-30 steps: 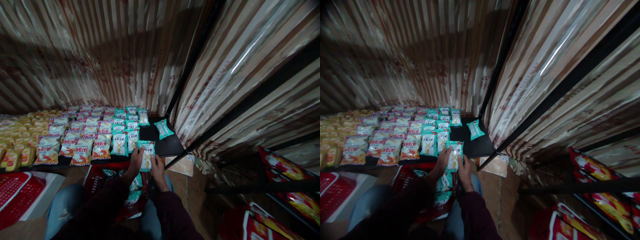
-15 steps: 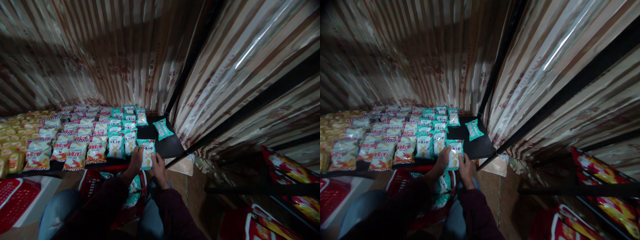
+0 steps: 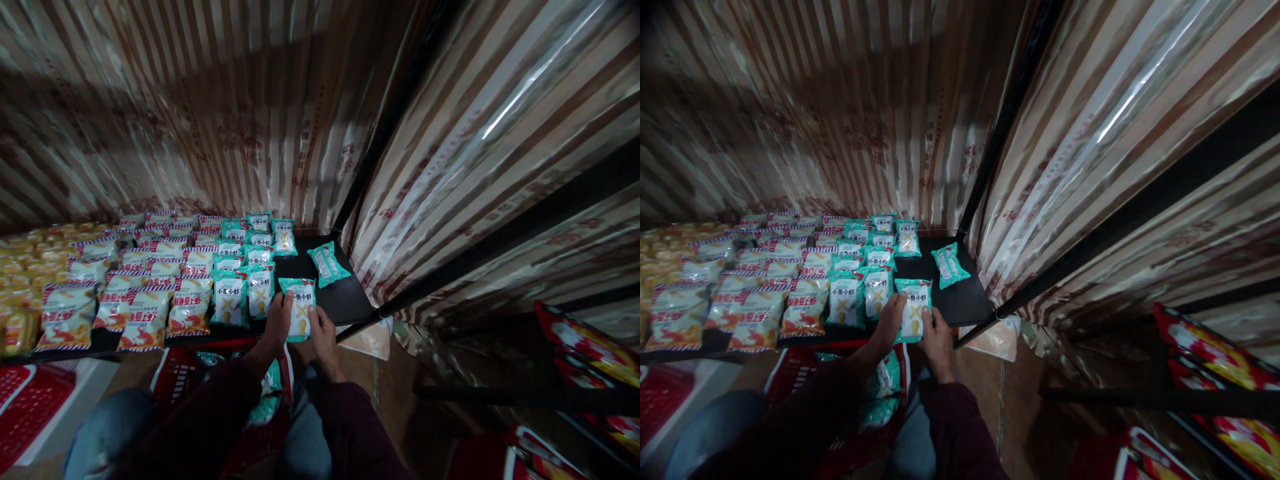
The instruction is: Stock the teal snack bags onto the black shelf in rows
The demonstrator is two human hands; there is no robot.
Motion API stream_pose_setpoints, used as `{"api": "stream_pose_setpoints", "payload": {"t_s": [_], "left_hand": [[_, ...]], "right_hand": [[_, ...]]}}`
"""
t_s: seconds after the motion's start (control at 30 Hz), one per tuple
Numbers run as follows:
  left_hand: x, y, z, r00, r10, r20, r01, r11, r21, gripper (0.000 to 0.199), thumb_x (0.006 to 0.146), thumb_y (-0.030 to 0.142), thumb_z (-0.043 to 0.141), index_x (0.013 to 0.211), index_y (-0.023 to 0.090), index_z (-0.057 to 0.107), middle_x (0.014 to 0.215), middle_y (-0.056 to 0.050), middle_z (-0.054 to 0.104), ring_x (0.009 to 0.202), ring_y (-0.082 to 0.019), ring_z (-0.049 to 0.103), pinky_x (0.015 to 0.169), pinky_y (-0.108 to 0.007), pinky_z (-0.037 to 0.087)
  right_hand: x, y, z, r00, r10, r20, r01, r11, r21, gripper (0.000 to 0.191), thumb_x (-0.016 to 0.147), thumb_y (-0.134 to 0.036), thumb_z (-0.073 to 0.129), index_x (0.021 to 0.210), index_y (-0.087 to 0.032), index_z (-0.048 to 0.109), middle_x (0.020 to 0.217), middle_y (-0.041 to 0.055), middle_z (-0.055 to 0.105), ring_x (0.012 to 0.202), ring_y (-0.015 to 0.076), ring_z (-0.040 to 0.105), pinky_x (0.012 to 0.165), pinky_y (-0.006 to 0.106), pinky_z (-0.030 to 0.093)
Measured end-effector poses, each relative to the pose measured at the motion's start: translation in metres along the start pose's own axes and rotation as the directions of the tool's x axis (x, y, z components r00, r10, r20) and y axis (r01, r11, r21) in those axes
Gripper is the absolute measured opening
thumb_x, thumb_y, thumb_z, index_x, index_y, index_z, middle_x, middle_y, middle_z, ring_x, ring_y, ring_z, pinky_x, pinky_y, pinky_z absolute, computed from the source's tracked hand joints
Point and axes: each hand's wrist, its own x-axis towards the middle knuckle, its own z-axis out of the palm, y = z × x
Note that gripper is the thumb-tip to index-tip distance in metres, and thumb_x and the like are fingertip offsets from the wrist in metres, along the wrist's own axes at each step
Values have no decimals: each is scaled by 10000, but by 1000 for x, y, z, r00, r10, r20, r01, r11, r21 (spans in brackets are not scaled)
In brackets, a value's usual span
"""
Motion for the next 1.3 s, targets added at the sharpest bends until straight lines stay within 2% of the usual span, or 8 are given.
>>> {"api": "stream_pose_setpoints", "payload": {"t_s": [0.1,0.23,0.33,0.43,0.77,0.93,1.1,1.3], "left_hand": [[1,1,2,999,34,-5,-35,999,-33,304,923,368,347,971,173,575,948,-84,675,853,-187,618,801,-307,484],[0,1,4,997,76,-6,-76,997,4,375,914,316,364,1199,143,536,1193,-126,637,1080,-203,600,953,-315,452],[-3,-1,9,996,86,-3,-85,994,68,489,867,253,426,1336,115,434,1335,-145,560,1220,-214,535,1052,-333,396],[-7,-6,15,987,162,-20,-159,982,101,594,811,199,470,1386,82,374,1424,-172,476,1320,-229,450,1117,-354,335],[0,-14,23,972,233,-35,-225,963,147,656,753,149,484,1393,70,371,1455,-198,433,1363,-261,401,1155,-407,302],[7,-13,24,961,272,-54,-262,955,141,653,746,153,485,1384,60,383,1458,-211,421,1374,-276,382,1164,-432,285],[17,-13,24,954,287,-83,-275,953,126,642,760,167,479,1389,92,379,1454,-185,434,1372,-259,387,1160,-415,295],[27,-5,24,957,269,-109,-255,958,130,613,807,218,464,1396,77,363,1443,-198,441,1368,-263,392,1145,-409,319]], "right_hand": [[5,-9,-1,999,28,20,-29,999,44,419,831,-598,501,890,-210,647,750,12,688,658,179,595,571,264,468],[13,-18,-1,999,31,11,-32,995,90,432,835,-591,502,923,-191,640,795,27,692,680,180,599,594,266,474],[22,-22,-3,1000,6,3,-7,999,40,465,834,-599,501,934,-167,643,814,39,693,690,173,590,602,259,467],[34,-22,-4,1000,-17,24,18,999,-32,506,837,-621,478,933,-156,650,817,52,696,732,187,602,653,270,475],[56,-17,0,1000,3,10,-1,976,-217,585,857,-661,370,997,-173,661,861,82,712,786,231,641,711,316,481],[59,-18,3,999,-31,7,32,982,-186,592,865,-644,381,1117,-171,634,1008,105,714,874,247,654,776,340,497],[63,-19,5,998,-70,1,69,988,-141,619,850,-607,465,1275,-166,553,1221,127,646,1071,269,618,925,386,475],[67,-16,12,994,-108,-36,104,991,-86,655,802,-564,567,1310,-155,509,1174,122,659,1054,254,616,898,371,495]]}}
